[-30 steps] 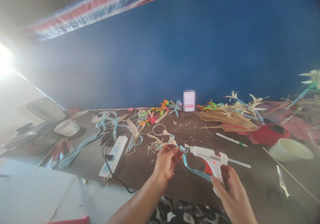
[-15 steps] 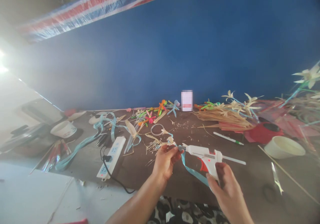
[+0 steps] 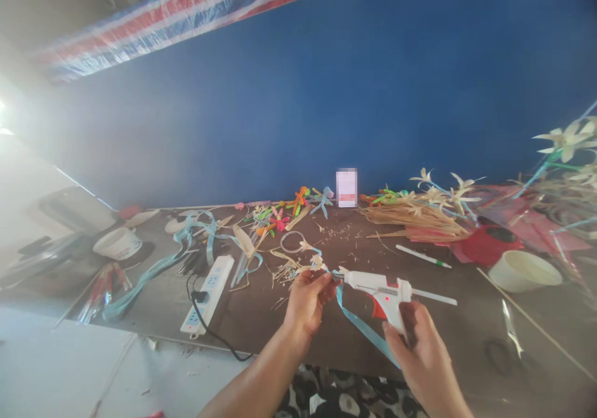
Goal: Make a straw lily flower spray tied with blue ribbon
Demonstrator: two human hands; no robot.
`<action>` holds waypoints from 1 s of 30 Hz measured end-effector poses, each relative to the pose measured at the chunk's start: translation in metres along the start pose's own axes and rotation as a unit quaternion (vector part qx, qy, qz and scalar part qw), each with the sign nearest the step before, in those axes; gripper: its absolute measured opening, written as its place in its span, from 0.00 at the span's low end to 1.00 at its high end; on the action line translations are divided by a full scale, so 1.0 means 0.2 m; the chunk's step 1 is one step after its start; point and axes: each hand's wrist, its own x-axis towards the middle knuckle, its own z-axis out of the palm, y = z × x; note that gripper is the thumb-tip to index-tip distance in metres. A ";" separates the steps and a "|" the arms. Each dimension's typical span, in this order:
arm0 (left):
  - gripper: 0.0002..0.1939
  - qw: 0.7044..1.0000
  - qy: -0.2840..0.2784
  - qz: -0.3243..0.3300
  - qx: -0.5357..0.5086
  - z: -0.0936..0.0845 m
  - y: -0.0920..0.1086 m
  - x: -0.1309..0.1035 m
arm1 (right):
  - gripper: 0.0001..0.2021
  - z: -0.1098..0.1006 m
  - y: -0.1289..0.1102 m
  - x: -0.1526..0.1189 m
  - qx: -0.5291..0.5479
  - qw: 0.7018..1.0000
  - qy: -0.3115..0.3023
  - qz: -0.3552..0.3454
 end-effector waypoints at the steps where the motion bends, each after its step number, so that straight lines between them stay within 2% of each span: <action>1: 0.15 1.000 -0.001 0.000 0.000 0.00 0.00 0.00 | 0.15 0.00 0.00 0.00 -0.010 1.000 0.002 -0.001; 8: 0.15 1.000 0.000 0.006 0.011 -0.02 0.00 0.01 | 0.16 -0.06 0.01 -0.01 -0.022 1.000 0.004 -0.007; 16: 0.16 1.000 -0.002 0.007 0.012 0.00 0.00 -0.01 | 0.17 -0.02 -0.01 0.01 -0.014 1.000 -0.006 -0.008; 24: 0.15 1.000 -0.002 0.014 0.015 -0.01 -0.01 0.02 | 0.16 -0.06 0.00 0.00 -0.017 1.000 -0.002 -0.015; 30: 0.15 1.000 -0.009 0.008 0.017 0.00 0.00 0.00 | 0.15 -0.05 -0.01 0.02 -0.032 0.999 -0.003 -0.019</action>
